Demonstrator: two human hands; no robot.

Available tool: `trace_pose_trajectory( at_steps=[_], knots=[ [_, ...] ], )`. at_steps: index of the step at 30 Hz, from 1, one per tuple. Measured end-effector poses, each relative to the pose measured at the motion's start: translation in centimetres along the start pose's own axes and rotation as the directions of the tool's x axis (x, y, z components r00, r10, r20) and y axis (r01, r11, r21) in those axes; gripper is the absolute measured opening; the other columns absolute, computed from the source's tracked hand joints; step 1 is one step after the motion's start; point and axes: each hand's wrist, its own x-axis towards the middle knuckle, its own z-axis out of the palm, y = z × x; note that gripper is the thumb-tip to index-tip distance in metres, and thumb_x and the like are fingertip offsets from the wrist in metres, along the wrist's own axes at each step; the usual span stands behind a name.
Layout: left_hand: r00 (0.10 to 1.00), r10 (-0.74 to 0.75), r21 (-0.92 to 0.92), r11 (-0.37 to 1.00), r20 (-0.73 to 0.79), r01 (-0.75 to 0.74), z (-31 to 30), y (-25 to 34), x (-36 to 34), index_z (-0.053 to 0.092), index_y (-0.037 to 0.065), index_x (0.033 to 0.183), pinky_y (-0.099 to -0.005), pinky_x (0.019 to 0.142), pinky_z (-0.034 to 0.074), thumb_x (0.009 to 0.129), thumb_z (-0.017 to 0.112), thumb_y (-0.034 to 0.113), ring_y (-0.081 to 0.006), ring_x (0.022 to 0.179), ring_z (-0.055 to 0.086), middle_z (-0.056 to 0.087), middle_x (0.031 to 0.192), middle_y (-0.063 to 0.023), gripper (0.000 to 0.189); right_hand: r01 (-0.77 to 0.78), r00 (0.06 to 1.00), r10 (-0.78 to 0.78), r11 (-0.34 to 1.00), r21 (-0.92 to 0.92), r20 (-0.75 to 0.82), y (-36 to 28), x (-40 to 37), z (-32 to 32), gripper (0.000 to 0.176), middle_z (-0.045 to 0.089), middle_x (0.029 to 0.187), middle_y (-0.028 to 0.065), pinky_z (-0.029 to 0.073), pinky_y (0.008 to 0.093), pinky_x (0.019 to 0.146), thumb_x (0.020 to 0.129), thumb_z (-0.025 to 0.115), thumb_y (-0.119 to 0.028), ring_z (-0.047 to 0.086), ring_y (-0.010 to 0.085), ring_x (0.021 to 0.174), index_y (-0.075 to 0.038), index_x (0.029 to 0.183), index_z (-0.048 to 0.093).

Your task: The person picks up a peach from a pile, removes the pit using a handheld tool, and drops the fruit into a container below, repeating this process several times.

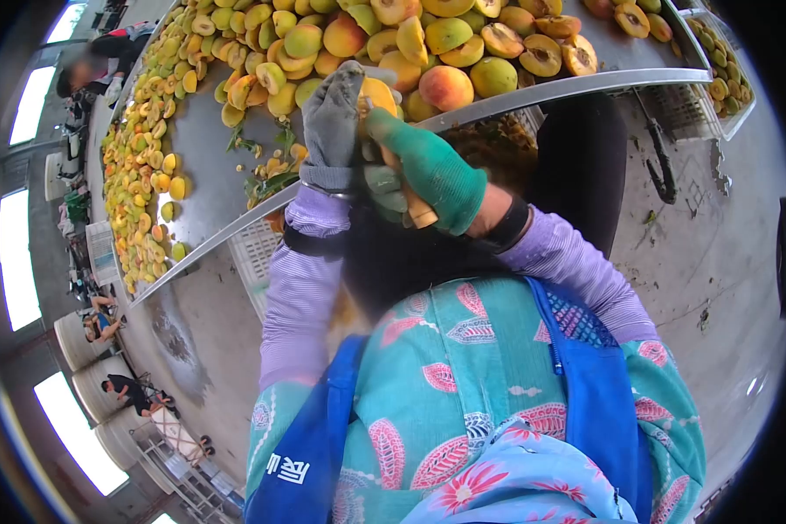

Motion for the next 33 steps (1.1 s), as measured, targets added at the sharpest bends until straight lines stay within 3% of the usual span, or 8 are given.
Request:
trace_pose_trajectory(
  at_steps=[6, 10, 14, 17, 22, 27, 29, 33],
  knots=[
    [0.856, 0.39, 0.514, 0.685, 0.34, -0.516, -2.5, -1.3, 1.3, 0.069, 0.002, 0.096, -0.0283, 0.073, 0.052, 0.1, 0.042, 0.029, -0.0154, 0.079, 0.065, 0.07, 0.087, -0.0083, 0.038, -0.121, 0.981, 0.114, 0.992, 0.033, 0.154, 0.2, -0.7, -0.8, 0.035, 0.041, 0.053, -0.0013, 0.033, 0.0292, 0.036, 0.097, 0.044, -0.042, 0.037, 0.0135, 0.038, -0.014, 0.077, 0.047],
    [0.994, -0.08, 0.084, 0.993, -0.075, 0.086, -0.4, 2.3, -2.4, 0.067, 0.0, 0.1, -0.0288, 0.076, 0.053, 0.101, 0.04, 0.026, -0.0155, 0.08, 0.066, 0.071, 0.09, -0.0075, 0.037, -0.158, 0.95, 0.115, 0.979, 0.129, 0.291, -0.2, -1.1, -0.3, 0.037, 0.041, 0.056, -0.0062, 0.033, 0.0254, 0.038, 0.099, 0.041, -0.049, 0.037, 0.009, 0.04, -0.015, 0.086, 0.048],
    [0.915, 0.349, 0.671, 0.632, 0.201, -0.388, -1.6, 1.0, -1.9, 0.067, 0.001, 0.099, -0.0287, 0.067, 0.055, 0.101, 0.042, 0.031, -0.0177, 0.075, 0.066, 0.07, 0.089, -0.0114, 0.04, -0.156, 0.962, 0.143, 0.987, 0.04, 0.232, 1.6, -1.3, -0.3, 0.039, 0.04, 0.057, -0.0095, 0.033, 0.0232, 0.042, 0.1, 0.039, -0.051, 0.038, 0.0063, 0.042, -0.015, 0.091, 0.05],
    [0.996, -0.086, 0.096, 0.991, -0.033, 0.089, -1.7, 1.8, -3.0, 0.065, 0.0, 0.103, -0.03, 0.065, 0.055, 0.099, 0.046, 0.036, -0.02, 0.074, 0.066, 0.068, 0.088, -0.0122, 0.041, -0.304, 0.777, 0.034, 0.895, 0.327, 0.629, 1.8, -0.4, -0.4, 0.038, 0.04, 0.057, -0.0096, 0.032, 0.0234, 0.046, 0.102, 0.036, -0.049, 0.038, 0.0062, 0.042, -0.015, 0.091, 0.051],
    [0.899, -0.397, -0.651, 0.734, -0.183, 0.192, -1.1, 2.2, -6.4, 0.062, 0.002, 0.105, -0.0296, 0.061, 0.054, 0.096, 0.051, 0.04, -0.0193, 0.072, 0.064, 0.066, 0.088, -0.0117, 0.041, -0.475, 0.656, 0.081, 0.817, 0.328, 0.75, 2.1, -0.7, -0.9, 0.034, 0.044, 0.056, -0.0069, 0.035, 0.0255, 0.045, 0.101, 0.043, -0.044, 0.041, 0.0098, 0.044, -0.015, 0.086, 0.053],
    [0.926, -0.168, 0.176, 0.955, -0.338, 0.238, -11.8, 1.8, -10.2, 0.062, 0.002, 0.108, -0.0361, 0.071, 0.051, 0.092, 0.052, 0.041, -0.0241, 0.073, 0.062, 0.065, 0.087, -0.0132, 0.043, -0.33, 0.877, 0.186, 0.903, 0.275, 0.442, 0.4, -3.5, -4.9, 0.037, 0.042, 0.055, -0.0071, 0.031, 0.0249, 0.04, 0.1, 0.042, -0.048, 0.039, 0.0082, 0.042, -0.014, 0.087, 0.049],
    [0.96, -0.013, 0.918, 0.288, -0.28, 0.272, -14.5, 1.7, -9.0, 0.063, 0.002, 0.106, -0.0392, 0.074, 0.05, 0.088, 0.056, 0.042, -0.0277, 0.074, 0.062, 0.065, 0.086, -0.015, 0.044, -0.403, 0.91, 0.33, 0.849, 0.343, 0.252, 1.6, -2.6, -7.0, 0.036, 0.043, 0.055, -0.0056, 0.032, 0.0257, 0.038, 0.1, 0.043, -0.047, 0.039, 0.0092, 0.041, -0.014, 0.086, 0.049],
    [0.98, -0.048, 0.943, 0.269, -0.192, 0.198, -6.9, 3.9, 1.3, 0.063, -0.002, 0.106, -0.0384, 0.086, 0.05, 0.083, 0.062, 0.04, -0.034, 0.094, 0.066, 0.068, 0.102, -0.0203, 0.049, -0.384, 0.923, 0.365, 0.888, 0.253, 0.119, 0.9, -2.3, -5.2, 0.036, 0.045, 0.055, -0.0029, 0.035, 0.0264, 0.038, 0.099, 0.045, -0.046, 0.042, 0.0114, 0.042, -0.014, 0.085, 0.049]
  ],
)
